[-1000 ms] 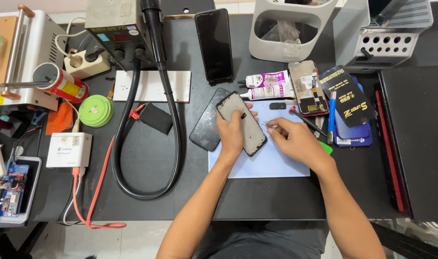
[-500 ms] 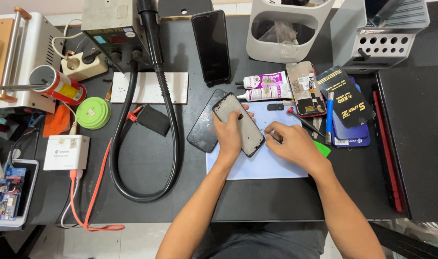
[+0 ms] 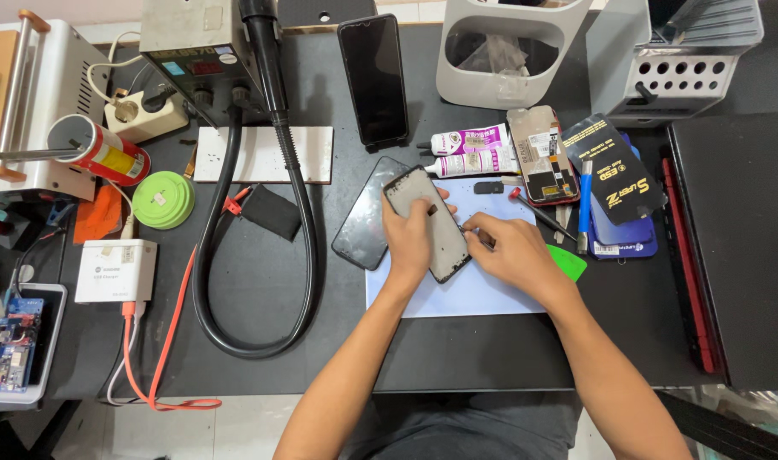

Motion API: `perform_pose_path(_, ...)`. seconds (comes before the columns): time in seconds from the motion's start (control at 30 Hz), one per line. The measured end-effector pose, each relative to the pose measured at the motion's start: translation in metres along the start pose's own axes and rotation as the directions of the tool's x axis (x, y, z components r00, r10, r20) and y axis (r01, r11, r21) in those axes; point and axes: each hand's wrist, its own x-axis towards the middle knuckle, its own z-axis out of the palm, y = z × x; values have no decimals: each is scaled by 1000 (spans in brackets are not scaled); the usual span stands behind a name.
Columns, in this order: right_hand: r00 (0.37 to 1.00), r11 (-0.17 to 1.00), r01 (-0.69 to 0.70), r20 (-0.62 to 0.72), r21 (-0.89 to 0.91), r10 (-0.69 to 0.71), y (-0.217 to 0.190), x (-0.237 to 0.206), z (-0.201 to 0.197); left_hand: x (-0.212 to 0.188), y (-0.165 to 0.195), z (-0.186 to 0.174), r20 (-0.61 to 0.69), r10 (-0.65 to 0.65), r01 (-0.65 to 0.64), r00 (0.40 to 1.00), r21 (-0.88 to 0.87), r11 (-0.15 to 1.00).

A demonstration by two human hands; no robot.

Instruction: The person uses a small metal tool to pry and separate the screen assembly from the smartphone frame. They carefully work around the edges to detach the display and then lift it away from the main body.

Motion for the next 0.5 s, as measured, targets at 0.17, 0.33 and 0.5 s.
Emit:
perform_pose_path(0.17,991,978,-135,41,158,130,9,1,-5,3,-1,1,-25,10,-11,1000,-41,999)
perform_pose_path(0.33,984,962,-150,125,227,124,12,-1,-9,3,-3,0,-32,-3,2,999,-42,999)
perform_pose_path(0.5,973,969,-179,174,168,149,11,2,-11,4,-1,0,-27,-13,12,1000,-40,999)
